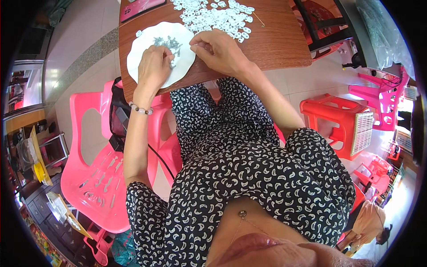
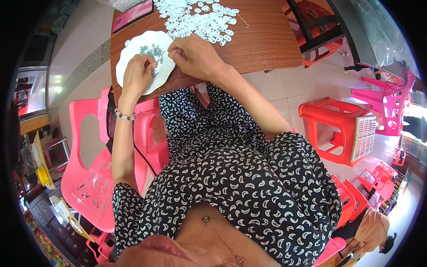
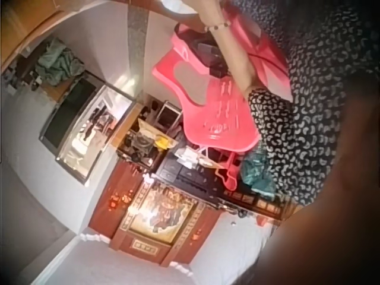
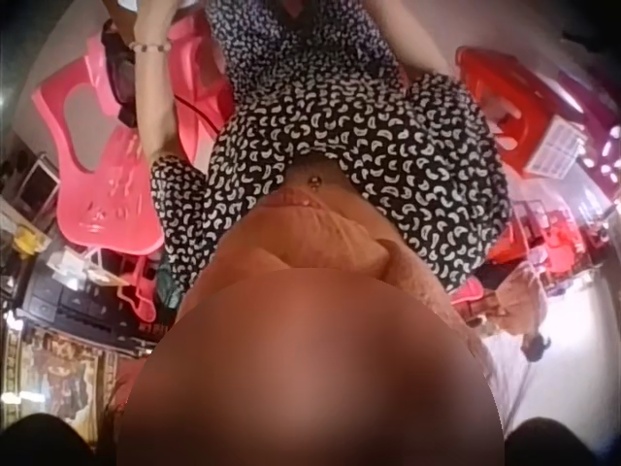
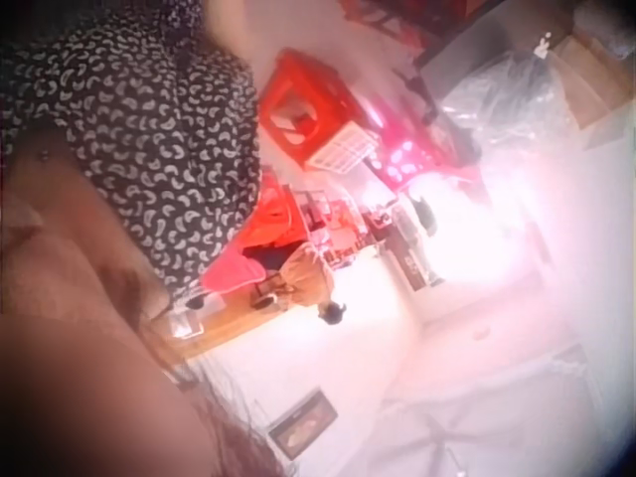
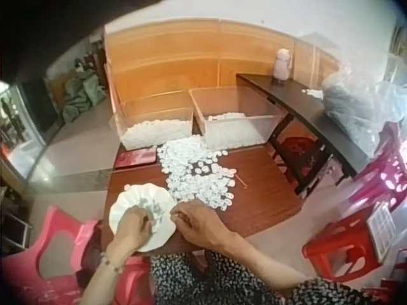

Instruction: Sorting small white circular components and placing them into a small transparent plastic bag.

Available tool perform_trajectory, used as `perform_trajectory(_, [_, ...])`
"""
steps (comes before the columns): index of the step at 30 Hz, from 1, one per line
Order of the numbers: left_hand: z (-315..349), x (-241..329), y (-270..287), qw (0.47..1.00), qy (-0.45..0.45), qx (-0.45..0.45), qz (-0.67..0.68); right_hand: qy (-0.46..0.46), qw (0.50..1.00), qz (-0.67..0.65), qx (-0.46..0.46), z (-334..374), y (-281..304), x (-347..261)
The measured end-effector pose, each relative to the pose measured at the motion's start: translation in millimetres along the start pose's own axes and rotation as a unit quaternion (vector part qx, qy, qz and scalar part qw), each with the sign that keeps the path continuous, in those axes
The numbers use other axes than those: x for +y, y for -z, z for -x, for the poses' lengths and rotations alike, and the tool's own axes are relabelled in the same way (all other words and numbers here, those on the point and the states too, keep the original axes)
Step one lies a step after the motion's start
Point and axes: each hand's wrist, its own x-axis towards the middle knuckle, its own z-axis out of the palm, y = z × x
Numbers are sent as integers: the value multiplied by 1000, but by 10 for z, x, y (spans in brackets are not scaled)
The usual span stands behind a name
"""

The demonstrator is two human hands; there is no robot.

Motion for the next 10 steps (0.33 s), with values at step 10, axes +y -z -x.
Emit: perform_trajectory(10, [-146,-241,-177,983,-62,59,164,-1,998,43,-41,-87,-81,23])
